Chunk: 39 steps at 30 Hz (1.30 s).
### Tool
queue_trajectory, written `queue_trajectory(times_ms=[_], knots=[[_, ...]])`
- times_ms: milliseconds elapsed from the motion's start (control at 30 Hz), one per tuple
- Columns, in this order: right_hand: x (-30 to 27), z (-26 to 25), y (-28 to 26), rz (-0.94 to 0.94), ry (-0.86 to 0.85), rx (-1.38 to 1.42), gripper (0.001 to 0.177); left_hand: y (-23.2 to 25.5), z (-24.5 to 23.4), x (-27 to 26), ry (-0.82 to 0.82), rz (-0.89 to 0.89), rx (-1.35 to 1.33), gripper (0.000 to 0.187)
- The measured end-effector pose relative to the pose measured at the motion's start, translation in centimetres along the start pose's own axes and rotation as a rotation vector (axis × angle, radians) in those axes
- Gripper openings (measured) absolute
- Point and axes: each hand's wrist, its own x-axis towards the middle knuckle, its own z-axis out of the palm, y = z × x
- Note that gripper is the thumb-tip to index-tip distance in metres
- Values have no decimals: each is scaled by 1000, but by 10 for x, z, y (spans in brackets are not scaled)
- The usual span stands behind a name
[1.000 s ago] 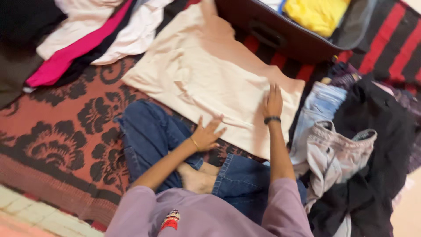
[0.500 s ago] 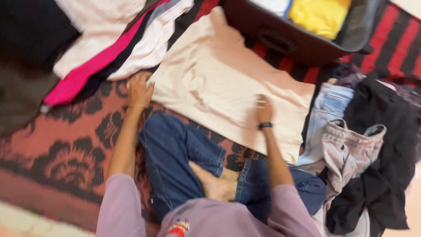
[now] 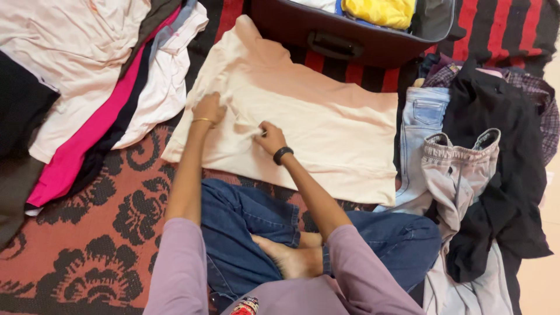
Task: The person folds a light-colored t-shirt by hand on the floor next to a suitcase.
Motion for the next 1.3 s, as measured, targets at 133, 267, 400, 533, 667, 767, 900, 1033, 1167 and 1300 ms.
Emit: queue_trajectory(times_ms=[133,267,400,533,667,767,900,1033,1167,1300], knots=[[26,-4,24,176,86,230,34,-37,8,13,122,64,-324,41],[19,-33,10,212,73,192,47,-55,-2,14,330,46,-268,35],[-42,-51,2,-306,182,-255,59,-116,-14,-15,530,-75,-168,43],[-127,-34,-23,-282,-4,-464,70,-138,-8,-24,123,-103,-285,39],[-163,-37,-7,-113,-159,-569,84,-151,-15,-36,35,-146,-2,18],[-191,-49,31,-24,-159,-550,82,-166,-17,-44,367,-126,-132,12],[-226,-106,110,170,-47,-642,66,-174,-17,-64,377,-15,-168,28],[-256,-203,187,169,288,-750,59,-174,-10,-119,320,-44,-231,39],[-260,-240,217,514,145,-682,42,-169,-7,-140,513,122,-47,33],[-255,-240,267,613,250,-700,20,-157,-8,-150,458,-223,-209,23]])
